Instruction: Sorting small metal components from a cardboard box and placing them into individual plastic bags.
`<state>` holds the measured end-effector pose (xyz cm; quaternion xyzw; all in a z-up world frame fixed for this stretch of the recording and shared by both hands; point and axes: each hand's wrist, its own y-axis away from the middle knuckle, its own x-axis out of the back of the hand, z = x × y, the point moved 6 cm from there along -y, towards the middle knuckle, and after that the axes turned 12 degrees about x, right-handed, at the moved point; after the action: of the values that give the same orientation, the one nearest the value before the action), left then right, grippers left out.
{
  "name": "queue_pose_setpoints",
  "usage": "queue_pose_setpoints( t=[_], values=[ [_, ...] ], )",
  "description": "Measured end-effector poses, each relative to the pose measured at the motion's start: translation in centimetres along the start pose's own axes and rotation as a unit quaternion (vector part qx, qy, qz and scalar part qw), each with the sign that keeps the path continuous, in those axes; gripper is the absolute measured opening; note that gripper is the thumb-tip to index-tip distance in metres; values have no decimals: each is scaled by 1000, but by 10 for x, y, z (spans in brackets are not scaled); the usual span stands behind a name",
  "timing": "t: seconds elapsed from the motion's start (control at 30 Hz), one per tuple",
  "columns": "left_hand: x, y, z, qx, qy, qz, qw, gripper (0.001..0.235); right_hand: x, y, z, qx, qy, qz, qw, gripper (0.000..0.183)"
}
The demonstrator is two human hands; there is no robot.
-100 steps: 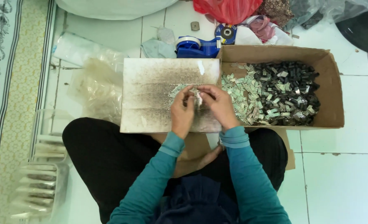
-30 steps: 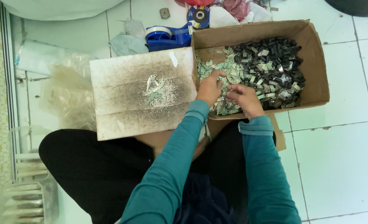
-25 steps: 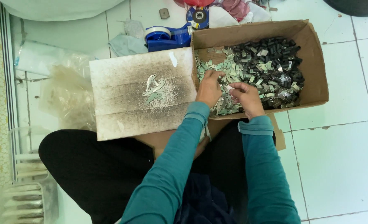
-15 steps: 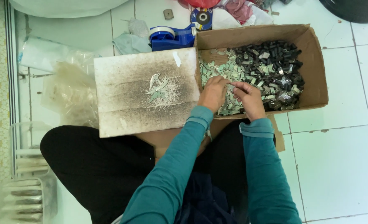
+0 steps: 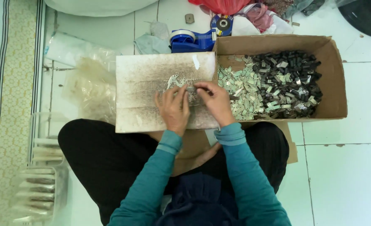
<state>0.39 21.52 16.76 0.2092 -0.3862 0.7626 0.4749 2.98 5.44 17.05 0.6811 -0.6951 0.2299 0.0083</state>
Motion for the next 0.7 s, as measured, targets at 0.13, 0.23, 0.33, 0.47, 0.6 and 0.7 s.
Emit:
queue_pose_setpoints(
  t=[0.13, 0.23, 0.33, 0.47, 0.6, 0.7],
  values=[
    [19, -9, -10, 7, -62, 41, 997, 33, -3, -4, -9, 4, 10, 3, 1000, 24],
    [9, -11, 6, 8, 5, 26, 1000, 34, 26, -1, 13, -4, 44, 15, 999, 20],
    [-16, -4, 41, -3, 126, -45, 991, 36, 77, 9, 44, -36, 87, 28, 995, 20],
    [-87, 15, 98, -62, 189, -223, 954, 32, 141, 33, 112, -138, 131, 55, 980, 20],
    [-230, 62, 89, -116, -40, -400, 908, 34, 149, 41, 153, -255, 127, -4, 959, 26],
    [-274, 77, 71, -223, -259, -381, 859, 21, 132, 18, 121, -215, 229, -78, 946, 33]
  ],
)
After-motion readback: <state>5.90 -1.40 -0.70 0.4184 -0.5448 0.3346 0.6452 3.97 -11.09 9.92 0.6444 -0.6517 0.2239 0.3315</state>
